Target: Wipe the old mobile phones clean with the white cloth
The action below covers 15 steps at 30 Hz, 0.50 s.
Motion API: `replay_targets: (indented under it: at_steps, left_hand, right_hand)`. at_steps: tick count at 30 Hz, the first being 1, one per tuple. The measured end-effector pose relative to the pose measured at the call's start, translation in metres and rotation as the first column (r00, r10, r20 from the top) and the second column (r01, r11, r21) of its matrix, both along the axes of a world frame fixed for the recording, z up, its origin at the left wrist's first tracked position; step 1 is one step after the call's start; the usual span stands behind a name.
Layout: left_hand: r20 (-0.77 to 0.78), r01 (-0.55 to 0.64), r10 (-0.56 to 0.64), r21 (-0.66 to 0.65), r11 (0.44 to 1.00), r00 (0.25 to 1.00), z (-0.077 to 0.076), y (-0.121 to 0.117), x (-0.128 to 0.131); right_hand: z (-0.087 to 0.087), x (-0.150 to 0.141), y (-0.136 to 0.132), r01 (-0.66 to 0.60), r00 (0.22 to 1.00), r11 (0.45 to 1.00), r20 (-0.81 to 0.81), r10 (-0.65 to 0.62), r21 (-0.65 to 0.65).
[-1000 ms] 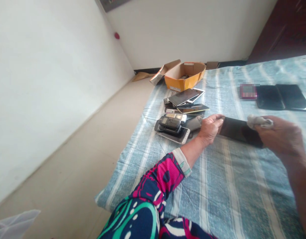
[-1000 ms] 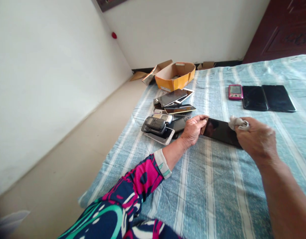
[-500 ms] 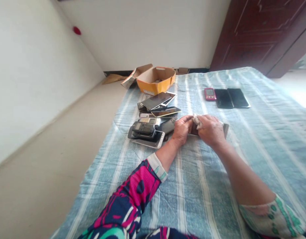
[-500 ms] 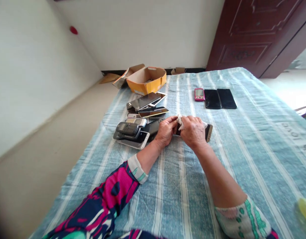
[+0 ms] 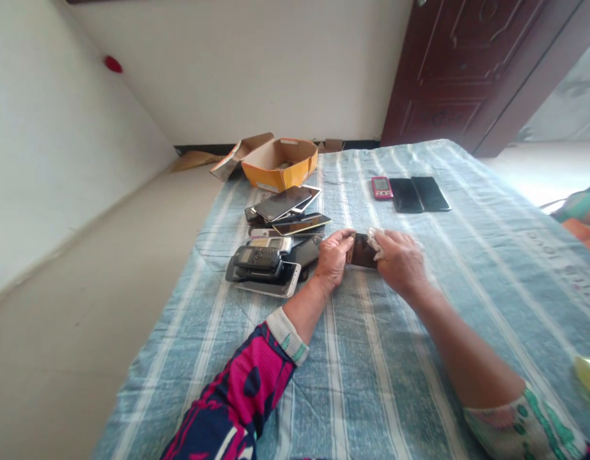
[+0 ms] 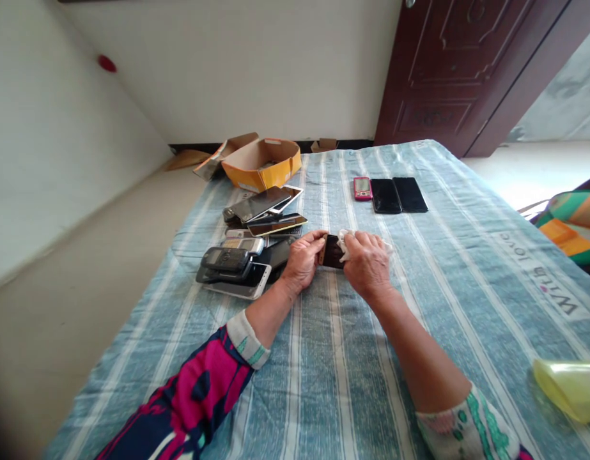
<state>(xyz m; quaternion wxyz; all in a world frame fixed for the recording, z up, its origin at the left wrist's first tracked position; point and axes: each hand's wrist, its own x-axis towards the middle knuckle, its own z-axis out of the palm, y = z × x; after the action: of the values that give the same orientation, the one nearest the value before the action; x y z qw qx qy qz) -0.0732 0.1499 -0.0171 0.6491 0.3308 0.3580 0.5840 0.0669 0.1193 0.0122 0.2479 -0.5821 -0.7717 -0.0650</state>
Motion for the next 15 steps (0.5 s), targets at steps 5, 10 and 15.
replay_targets:
  at_steps: [5, 10, 15]
  left_hand:
    - [-0.022, 0.004, -0.003, 0.021, 1.0, 1.0, 0.002, 0.0, -0.001]
    - [-0.014, 0.0, 0.0, -0.027, 1.0, 1.0, 0.003, -0.001, -0.001]
    - [-0.007, -0.008, 0.008, -0.031, 0.999, 1.0, 0.005, -0.001, -0.001]
  right_hand:
    - [0.006, -0.014, 0.006, -0.009, 0.999, 1.0, 0.045, 0.009, -0.004]
    - [0.001, 0.02, -0.001, 0.026, 0.998, 1.0, 0.054, -0.026, -0.006]
    - [-0.005, 0.043, -0.01, 0.17, 0.983, 0.985, -0.077, -0.169, 0.004]
